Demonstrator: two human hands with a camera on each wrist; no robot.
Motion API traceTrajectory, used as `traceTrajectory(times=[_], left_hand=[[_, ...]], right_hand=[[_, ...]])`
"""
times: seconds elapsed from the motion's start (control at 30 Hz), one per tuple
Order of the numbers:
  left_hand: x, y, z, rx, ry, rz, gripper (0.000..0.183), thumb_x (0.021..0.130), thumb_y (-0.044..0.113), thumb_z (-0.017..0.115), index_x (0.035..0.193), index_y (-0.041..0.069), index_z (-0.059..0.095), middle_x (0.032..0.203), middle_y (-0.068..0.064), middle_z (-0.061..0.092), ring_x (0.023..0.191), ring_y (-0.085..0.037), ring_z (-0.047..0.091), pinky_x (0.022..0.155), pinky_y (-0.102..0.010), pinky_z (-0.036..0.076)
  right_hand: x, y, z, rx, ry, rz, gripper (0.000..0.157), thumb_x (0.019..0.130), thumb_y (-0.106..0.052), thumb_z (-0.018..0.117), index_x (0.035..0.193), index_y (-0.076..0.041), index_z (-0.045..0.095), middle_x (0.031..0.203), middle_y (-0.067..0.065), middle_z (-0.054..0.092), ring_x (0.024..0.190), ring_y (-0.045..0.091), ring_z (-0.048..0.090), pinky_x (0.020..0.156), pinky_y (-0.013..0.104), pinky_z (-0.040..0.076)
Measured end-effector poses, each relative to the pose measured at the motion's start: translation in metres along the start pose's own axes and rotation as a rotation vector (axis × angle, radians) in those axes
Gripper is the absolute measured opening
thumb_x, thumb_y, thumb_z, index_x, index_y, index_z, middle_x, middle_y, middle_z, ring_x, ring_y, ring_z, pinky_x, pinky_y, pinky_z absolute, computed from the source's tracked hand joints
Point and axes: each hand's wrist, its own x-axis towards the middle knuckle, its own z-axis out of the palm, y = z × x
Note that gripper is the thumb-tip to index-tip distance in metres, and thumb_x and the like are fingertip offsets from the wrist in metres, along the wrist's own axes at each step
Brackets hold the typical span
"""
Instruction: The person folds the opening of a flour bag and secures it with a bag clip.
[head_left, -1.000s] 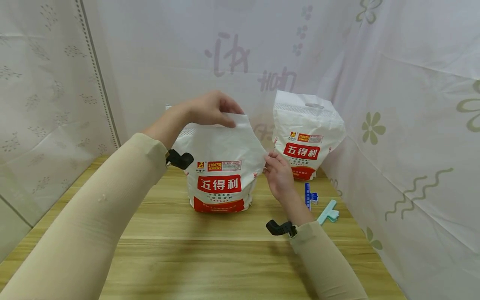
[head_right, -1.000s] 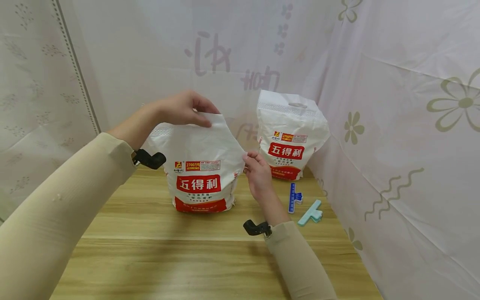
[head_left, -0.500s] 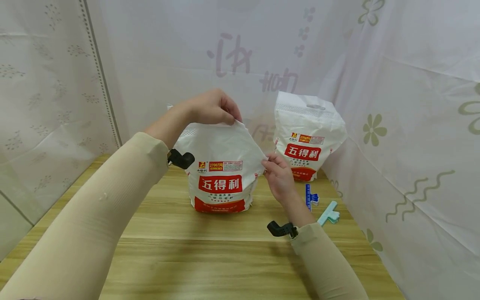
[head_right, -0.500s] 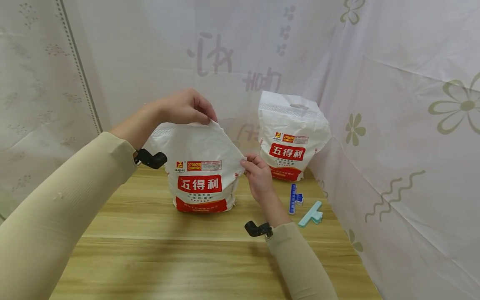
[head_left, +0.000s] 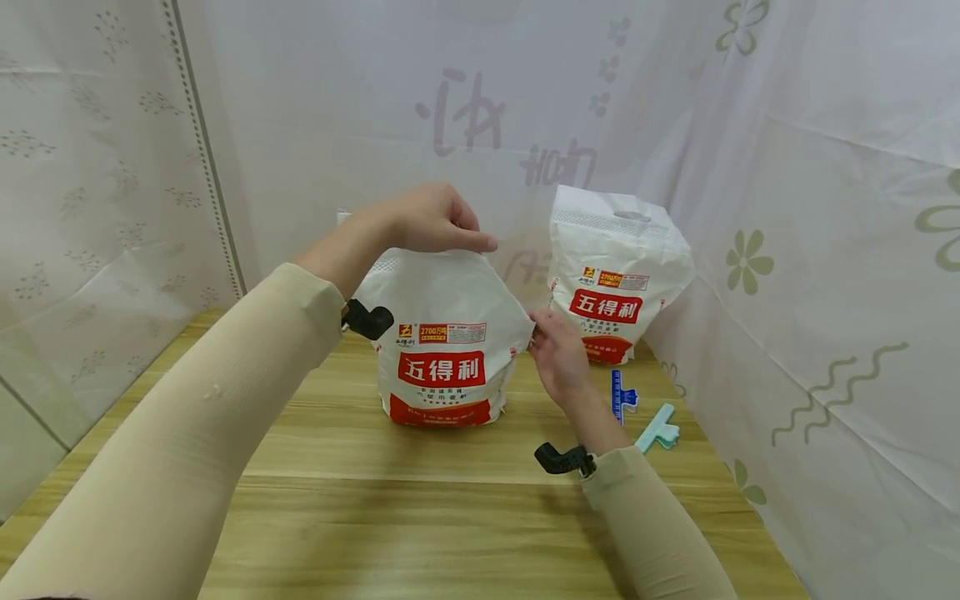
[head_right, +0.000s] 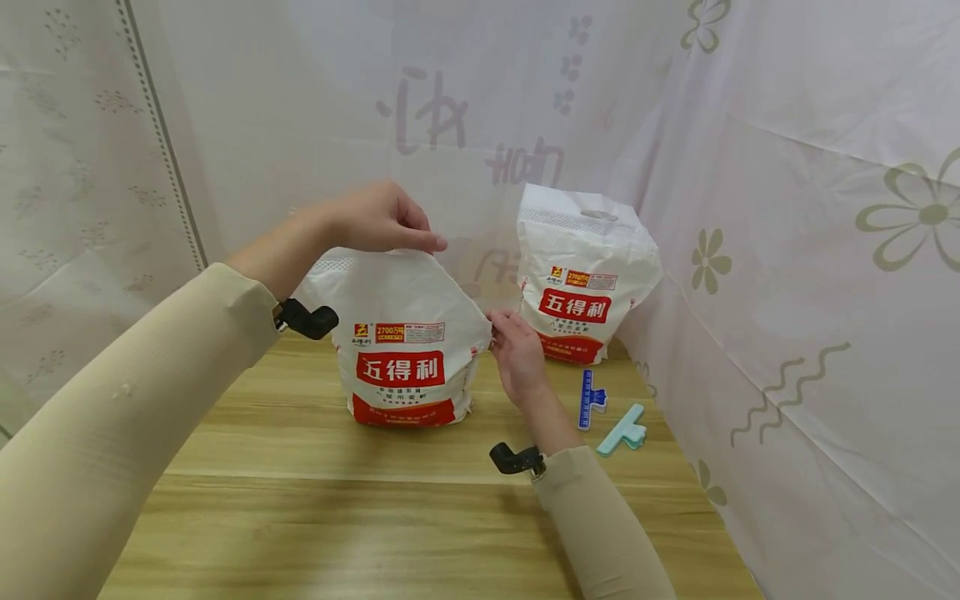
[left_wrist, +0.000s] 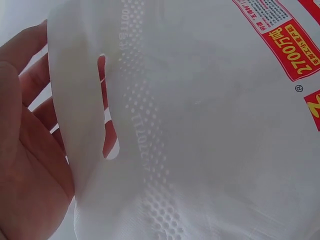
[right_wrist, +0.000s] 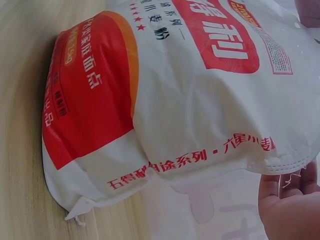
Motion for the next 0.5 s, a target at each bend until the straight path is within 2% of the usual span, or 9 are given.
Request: traceTrajectory(times=[0.1, 0.17, 0.33, 0.5], left_hand=[[0.0001, 0.0012, 0.0021, 0.018, -0.004, 0.014, 0.043, 0.103, 0.051, 0.074, 0.083, 0.013, 0.079, 0.069, 0.004, 0.059, 0.071, -0.015, 0.053, 0.067, -0.031, 0.046], [-0.0003, 0.0019, 0.0028, 0.018, -0.006, 0.020, 0.039, 0.101, 0.047, 0.078, 0.083, 0.013, 0.079, 0.070, 0.003, 0.062, 0.072, -0.015, 0.055, 0.067, -0.030, 0.047], [-0.0011, 0.0044, 0.0044, 0.050, -0.028, 0.016, 0.020, 0.097, 0.038, 0.084, 0.098, 0.019, 0.084, 0.094, -0.001, 0.078, 0.087, -0.020, 0.068, 0.077, -0.031, 0.059], [-0.0002, 0.0062, 0.0076, 0.078, -0.067, -0.015, 0.023, 0.095, 0.037, 0.087, 0.107, 0.018, 0.083, 0.107, -0.003, 0.080, 0.095, -0.024, 0.073, 0.083, -0.035, 0.065]], right_hand=[[-0.0008, -0.0007, 0.0005, -0.019, -0.004, 0.010, 0.024, 0.117, -0.026, 0.048, 0.108, -0.020, 0.070, 0.119, -0.003, 0.066, 0.116, 0.017, 0.058, 0.105, 0.032, 0.049], [-0.0008, -0.0009, 0.0011, -0.037, -0.010, 0.008, 0.022, 0.116, -0.023, 0.050, 0.107, -0.019, 0.070, 0.118, -0.003, 0.067, 0.117, 0.018, 0.059, 0.105, 0.033, 0.048], [0.0005, 0.0002, 0.0017, -0.070, -0.005, 0.013, 0.016, 0.115, -0.019, 0.056, 0.111, -0.017, 0.071, 0.119, -0.004, 0.070, 0.118, 0.018, 0.061, 0.106, 0.032, 0.050], [0.0008, 0.0014, 0.0015, -0.086, 0.009, 0.030, 0.010, 0.113, -0.018, 0.061, 0.117, -0.014, 0.070, 0.119, -0.004, 0.072, 0.118, 0.018, 0.063, 0.105, 0.030, 0.052]])
